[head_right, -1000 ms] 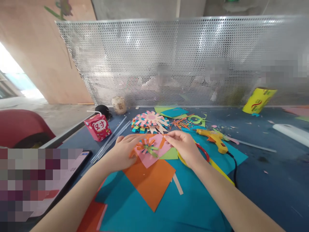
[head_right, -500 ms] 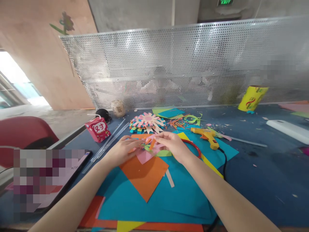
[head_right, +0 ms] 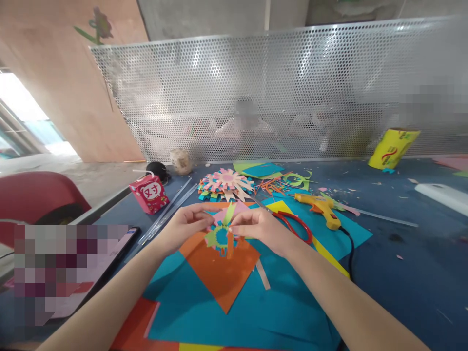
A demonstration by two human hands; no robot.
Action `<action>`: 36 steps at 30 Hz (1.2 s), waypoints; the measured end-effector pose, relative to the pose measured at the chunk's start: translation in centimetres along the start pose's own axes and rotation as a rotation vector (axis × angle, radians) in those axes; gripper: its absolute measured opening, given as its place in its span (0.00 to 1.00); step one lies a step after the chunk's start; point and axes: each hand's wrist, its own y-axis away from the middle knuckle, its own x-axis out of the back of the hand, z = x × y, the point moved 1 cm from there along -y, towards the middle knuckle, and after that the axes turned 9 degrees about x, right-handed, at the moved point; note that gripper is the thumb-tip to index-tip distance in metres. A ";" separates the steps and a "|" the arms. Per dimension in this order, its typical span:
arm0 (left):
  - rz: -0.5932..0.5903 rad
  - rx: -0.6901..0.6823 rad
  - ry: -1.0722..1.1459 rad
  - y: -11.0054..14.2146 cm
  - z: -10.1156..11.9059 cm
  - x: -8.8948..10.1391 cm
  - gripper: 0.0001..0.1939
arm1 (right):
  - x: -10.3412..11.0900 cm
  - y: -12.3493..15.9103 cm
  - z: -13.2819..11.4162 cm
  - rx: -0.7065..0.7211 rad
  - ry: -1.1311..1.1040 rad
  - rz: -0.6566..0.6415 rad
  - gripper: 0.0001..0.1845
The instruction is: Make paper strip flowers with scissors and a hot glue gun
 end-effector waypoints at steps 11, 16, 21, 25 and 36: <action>-0.083 0.250 0.196 -0.1 -0.5 -0.6 0.19 | -0.5 0.4 0.7 -0.248 -0.277 -0.024 0.11; -0.231 0.326 0.404 0.3 -0.8 -0.4 0.27 | -0.3 0.3 0.7 -0.180 -0.361 0.100 0.09; -0.110 0.254 0.459 0.3 -0.8 -1.0 0.24 | -0.5 0.2 0.2 -0.144 -0.381 0.134 0.09; -0.040 0.184 0.457 0.5 -0.4 -1.2 0.20 | -0.2 0.6 -0.4 -0.113 -0.358 0.124 0.08; 0.221 -0.536 -0.439 2.0 0.9 -1.0 0.05 | 2.1 1.4 -3.3 0.463 -0.054 0.489 0.02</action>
